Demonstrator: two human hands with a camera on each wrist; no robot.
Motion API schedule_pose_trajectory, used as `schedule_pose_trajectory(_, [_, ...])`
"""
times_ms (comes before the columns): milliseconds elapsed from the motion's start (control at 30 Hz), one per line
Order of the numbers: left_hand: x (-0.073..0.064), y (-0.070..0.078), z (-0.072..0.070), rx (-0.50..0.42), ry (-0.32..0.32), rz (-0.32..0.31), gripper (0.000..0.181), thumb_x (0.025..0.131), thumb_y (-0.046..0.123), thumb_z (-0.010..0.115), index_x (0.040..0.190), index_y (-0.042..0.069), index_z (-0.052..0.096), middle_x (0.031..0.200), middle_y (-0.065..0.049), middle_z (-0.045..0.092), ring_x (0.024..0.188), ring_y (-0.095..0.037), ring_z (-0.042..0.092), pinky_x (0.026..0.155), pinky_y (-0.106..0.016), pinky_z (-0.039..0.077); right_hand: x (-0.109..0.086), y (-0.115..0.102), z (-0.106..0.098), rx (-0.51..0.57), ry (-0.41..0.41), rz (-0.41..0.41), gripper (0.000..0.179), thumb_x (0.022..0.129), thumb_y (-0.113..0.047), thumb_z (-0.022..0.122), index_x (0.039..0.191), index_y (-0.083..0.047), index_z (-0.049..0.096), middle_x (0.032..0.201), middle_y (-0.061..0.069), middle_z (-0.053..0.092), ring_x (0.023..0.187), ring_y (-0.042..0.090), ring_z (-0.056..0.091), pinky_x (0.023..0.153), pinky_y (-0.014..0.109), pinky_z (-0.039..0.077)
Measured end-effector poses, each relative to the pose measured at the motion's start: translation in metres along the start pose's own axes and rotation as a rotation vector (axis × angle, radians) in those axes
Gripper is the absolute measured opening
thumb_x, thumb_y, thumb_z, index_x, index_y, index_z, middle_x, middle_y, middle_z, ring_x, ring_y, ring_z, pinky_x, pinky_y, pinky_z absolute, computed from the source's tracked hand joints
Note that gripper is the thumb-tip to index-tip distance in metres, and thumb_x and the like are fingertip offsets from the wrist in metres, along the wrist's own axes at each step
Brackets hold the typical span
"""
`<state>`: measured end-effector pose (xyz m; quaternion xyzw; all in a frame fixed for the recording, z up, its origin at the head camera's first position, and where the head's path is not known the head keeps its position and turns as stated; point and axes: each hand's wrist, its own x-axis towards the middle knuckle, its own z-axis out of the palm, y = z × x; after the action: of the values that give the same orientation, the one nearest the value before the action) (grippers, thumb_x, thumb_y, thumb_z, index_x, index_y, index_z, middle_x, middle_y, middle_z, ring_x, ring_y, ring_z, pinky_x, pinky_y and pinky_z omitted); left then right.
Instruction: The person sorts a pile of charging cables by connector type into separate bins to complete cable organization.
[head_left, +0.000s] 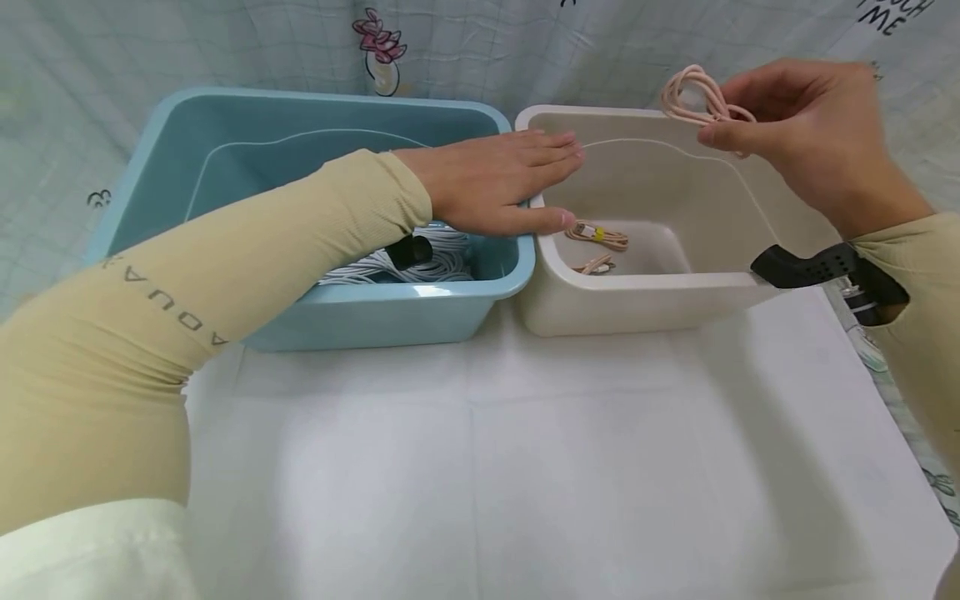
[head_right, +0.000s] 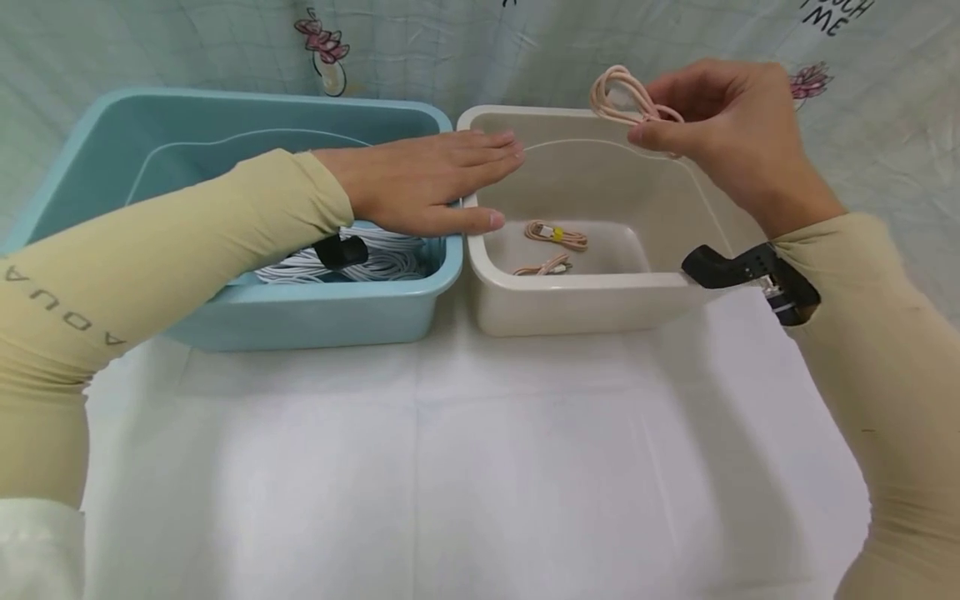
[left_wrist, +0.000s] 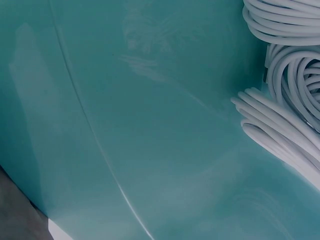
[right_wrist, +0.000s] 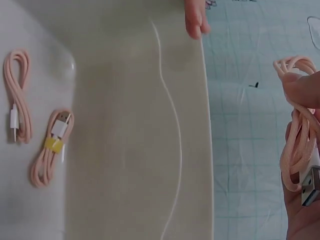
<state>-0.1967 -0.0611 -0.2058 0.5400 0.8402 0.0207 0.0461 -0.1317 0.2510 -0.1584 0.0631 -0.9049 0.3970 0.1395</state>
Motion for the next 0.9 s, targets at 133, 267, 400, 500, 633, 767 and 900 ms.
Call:
schedule_pose_trajectory(133, [0.001, 0.002, -0.001, -0.003, -0.004, 0.002, 0.082, 0.096, 0.067, 0.025, 0.158, 0.018, 0.002, 0.167, 0.0, -0.002, 0.156, -0.016, -0.004, 0.13, -0.038, 0.002, 0.005, 0.006, 0.0, 0.033, -0.019, 0.043, 0.038, 0.08, -0.014, 0.079, 0.116, -0.007, 0.071, 0.096, -0.01, 0.071, 0.087, 0.008, 0.062, 0.075, 0.004, 0.05])
schedule_pose_trajectory(267, [0.003, 0.004, -0.001, 0.004, -0.006, 0.001, 0.082, 0.096, 0.067, 0.025, 0.158, 0.019, 0.001, 0.166, 0.0, -0.003, 0.156, -0.016, -0.004, 0.13, -0.038, 0.002, 0.009, 0.012, 0.001, 0.04, -0.03, 0.079, 0.039, 0.08, -0.016, 0.079, 0.117, -0.009, 0.07, 0.098, -0.01, 0.07, 0.089, 0.009, 0.06, 0.075, 0.003, 0.05])
schedule_pose_trajectory(400, [0.003, 0.004, -0.001, 0.005, -0.004, 0.002, 0.082, 0.096, 0.067, 0.025, 0.158, 0.02, 0.001, 0.166, 0.0, -0.002, 0.156, -0.016, -0.004, 0.13, -0.038, 0.002, 0.015, 0.017, 0.004, 0.051, -0.033, 0.109, 0.041, 0.079, -0.019, 0.08, 0.118, -0.01, 0.07, 0.1, -0.01, 0.07, 0.091, 0.009, 0.061, 0.075, 0.003, 0.05])
schedule_pose_trajectory(500, [0.003, 0.004, -0.001, -0.005, -0.001, 0.003, 0.082, 0.096, 0.068, 0.026, 0.158, 0.02, 0.001, 0.166, 0.001, -0.003, 0.156, -0.016, -0.004, 0.13, -0.039, 0.002, 0.019, 0.021, 0.006, 0.054, -0.038, 0.124, 0.041, 0.079, -0.02, 0.08, 0.117, -0.01, 0.07, 0.099, -0.01, 0.069, 0.09, 0.009, 0.06, 0.075, 0.004, 0.05])
schedule_pose_trajectory(633, [0.002, 0.003, 0.0, -0.006, -0.001, 0.0, 0.082, 0.095, 0.068, 0.027, 0.158, 0.021, 0.001, 0.166, 0.001, -0.003, 0.156, -0.016, -0.004, 0.13, -0.039, 0.002, 0.023, 0.026, 0.007, 0.038, -0.048, 0.13, 0.04, 0.079, -0.02, 0.08, 0.117, -0.011, 0.07, 0.099, -0.012, 0.068, 0.09, 0.009, 0.058, 0.076, 0.005, 0.048])
schedule_pose_trajectory(767, [0.002, 0.003, 0.0, -0.004, -0.004, 0.0, 0.082, 0.096, 0.068, 0.026, 0.158, 0.02, 0.001, 0.166, 0.001, -0.003, 0.156, -0.017, -0.004, 0.13, -0.039, 0.002, 0.025, 0.029, 0.006, 0.04, -0.055, 0.144, 0.04, 0.079, -0.02, 0.08, 0.117, -0.011, 0.07, 0.098, -0.012, 0.068, 0.089, 0.009, 0.057, 0.074, 0.007, 0.047])
schedule_pose_trajectory(900, [0.002, 0.003, 0.0, -0.002, -0.005, -0.002, 0.082, 0.095, 0.068, 0.026, 0.158, 0.021, 0.001, 0.166, 0.001, -0.003, 0.156, -0.017, -0.004, 0.13, -0.039, 0.002, 0.024, 0.029, 0.007, 0.036, -0.057, 0.147, 0.04, 0.079, -0.019, 0.081, 0.117, -0.01, 0.07, 0.097, -0.011, 0.068, 0.088, 0.008, 0.058, 0.073, 0.009, 0.047])
